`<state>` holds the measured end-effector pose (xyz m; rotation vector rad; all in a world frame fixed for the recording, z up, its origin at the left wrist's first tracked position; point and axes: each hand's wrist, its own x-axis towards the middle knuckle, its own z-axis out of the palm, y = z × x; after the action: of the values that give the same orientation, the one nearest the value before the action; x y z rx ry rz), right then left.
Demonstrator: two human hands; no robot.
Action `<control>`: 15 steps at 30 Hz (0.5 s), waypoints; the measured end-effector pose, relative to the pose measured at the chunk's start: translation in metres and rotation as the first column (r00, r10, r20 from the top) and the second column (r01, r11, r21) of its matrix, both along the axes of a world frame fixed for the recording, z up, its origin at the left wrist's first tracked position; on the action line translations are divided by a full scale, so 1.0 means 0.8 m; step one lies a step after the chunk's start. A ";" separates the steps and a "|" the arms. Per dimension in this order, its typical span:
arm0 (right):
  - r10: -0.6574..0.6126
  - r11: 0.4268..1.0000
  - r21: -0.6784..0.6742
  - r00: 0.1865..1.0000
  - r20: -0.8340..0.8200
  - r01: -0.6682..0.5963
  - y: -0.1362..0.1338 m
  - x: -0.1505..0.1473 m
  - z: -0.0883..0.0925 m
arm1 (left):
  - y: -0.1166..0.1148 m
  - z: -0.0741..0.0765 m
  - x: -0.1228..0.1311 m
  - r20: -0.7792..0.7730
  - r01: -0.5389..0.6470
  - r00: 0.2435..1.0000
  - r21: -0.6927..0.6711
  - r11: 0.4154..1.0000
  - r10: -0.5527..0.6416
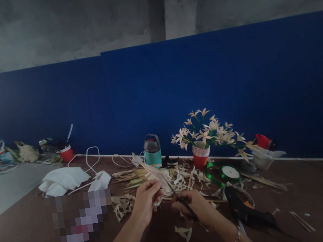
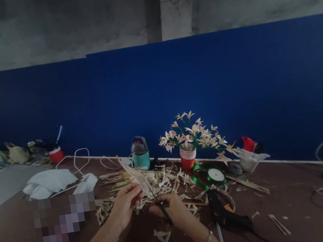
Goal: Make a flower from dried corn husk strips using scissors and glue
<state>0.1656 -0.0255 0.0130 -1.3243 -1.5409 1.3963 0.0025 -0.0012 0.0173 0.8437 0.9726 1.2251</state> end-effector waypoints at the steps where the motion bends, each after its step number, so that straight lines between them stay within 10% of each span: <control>1: 0.005 1.000 0.001 1.000 0.017 -0.005 0.000 0.001 0.001 | 0.000 0.001 -0.001 -0.010 0.007 1.000 0.003 1.000 -0.007; 15: 0.091 0.996 -0.033 0.992 0.086 -0.088 0.002 0.012 0.009 | 0.011 -0.001 -0.017 -0.113 0.129 0.985 -0.026 0.991 -0.131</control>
<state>0.1754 -0.0239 0.0203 -1.3651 -1.6615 1.4375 -0.0109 0.0074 0.0166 0.9564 1.0038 1.0637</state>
